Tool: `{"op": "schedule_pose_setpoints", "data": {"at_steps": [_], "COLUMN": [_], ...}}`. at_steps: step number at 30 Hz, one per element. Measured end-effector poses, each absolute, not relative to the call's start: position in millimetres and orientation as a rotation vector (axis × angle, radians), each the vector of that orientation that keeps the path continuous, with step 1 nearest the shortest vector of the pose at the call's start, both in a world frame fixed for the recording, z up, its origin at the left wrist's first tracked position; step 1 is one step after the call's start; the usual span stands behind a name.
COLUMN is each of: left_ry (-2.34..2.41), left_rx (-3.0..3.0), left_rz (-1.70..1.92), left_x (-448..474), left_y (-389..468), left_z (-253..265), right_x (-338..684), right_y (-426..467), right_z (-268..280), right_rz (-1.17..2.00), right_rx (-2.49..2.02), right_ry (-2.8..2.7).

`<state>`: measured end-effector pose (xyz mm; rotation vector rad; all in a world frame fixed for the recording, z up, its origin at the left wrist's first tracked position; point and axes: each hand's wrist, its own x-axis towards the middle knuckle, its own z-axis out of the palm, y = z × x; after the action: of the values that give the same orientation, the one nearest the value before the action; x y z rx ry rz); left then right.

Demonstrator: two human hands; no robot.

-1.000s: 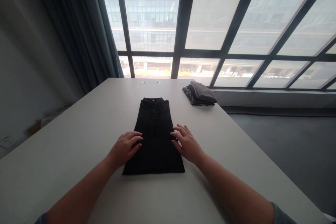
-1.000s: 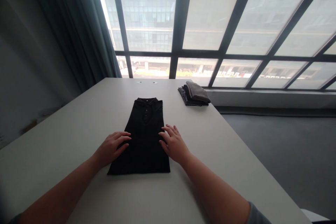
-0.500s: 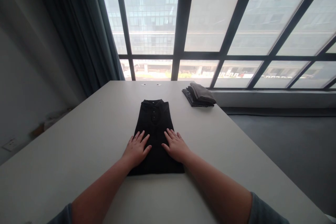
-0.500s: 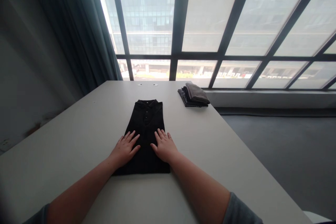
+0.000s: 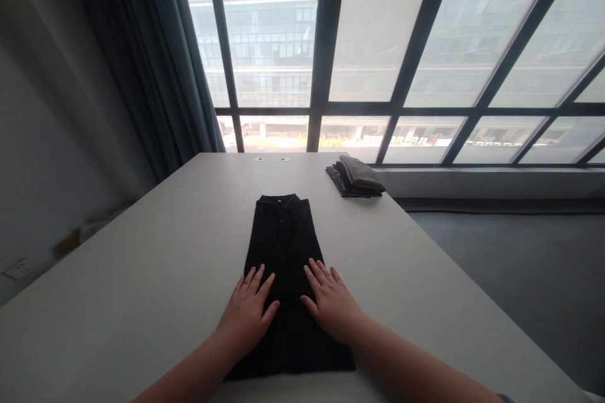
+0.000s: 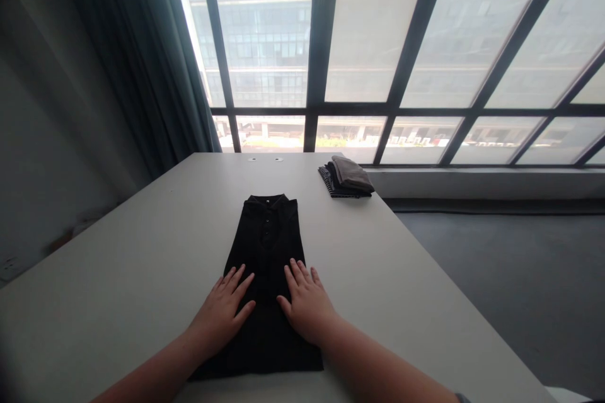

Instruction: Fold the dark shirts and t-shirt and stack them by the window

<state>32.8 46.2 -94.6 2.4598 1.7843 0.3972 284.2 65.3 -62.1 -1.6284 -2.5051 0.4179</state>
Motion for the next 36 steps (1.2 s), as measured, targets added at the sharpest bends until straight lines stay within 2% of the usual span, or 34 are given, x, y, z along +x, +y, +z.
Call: {"op": "schedule_pose_setpoints", "data": {"at_steps": [6, 13, 24, 36], "left_ry": [1.777, 1.917, 1.901, 1.915], "left_rx": [2.293, 2.204, 2.144, 1.805], "left_rz": [0.608, 0.734, 0.81, 1.014], "left_x": [10.8, -22.3, -15.7, -16.6], "left_y": [57.1, 164.2, 307.5, 372.5], "left_z": [-97.6, -88.0, -77.7, -91.0], "right_x": [299.2, 322.4, 301.4, 297.6], "right_y": [72.8, 177.5, 322.5, 375.2], "right_z": [-63.6, -69.2, -83.1, -88.3], "right_rz": [0.48, 0.418, 0.358, 0.421], "right_rx": [-1.625, -1.744, -1.698, -1.452], "right_ry": [-2.376, -2.258, -2.148, -1.864]}}
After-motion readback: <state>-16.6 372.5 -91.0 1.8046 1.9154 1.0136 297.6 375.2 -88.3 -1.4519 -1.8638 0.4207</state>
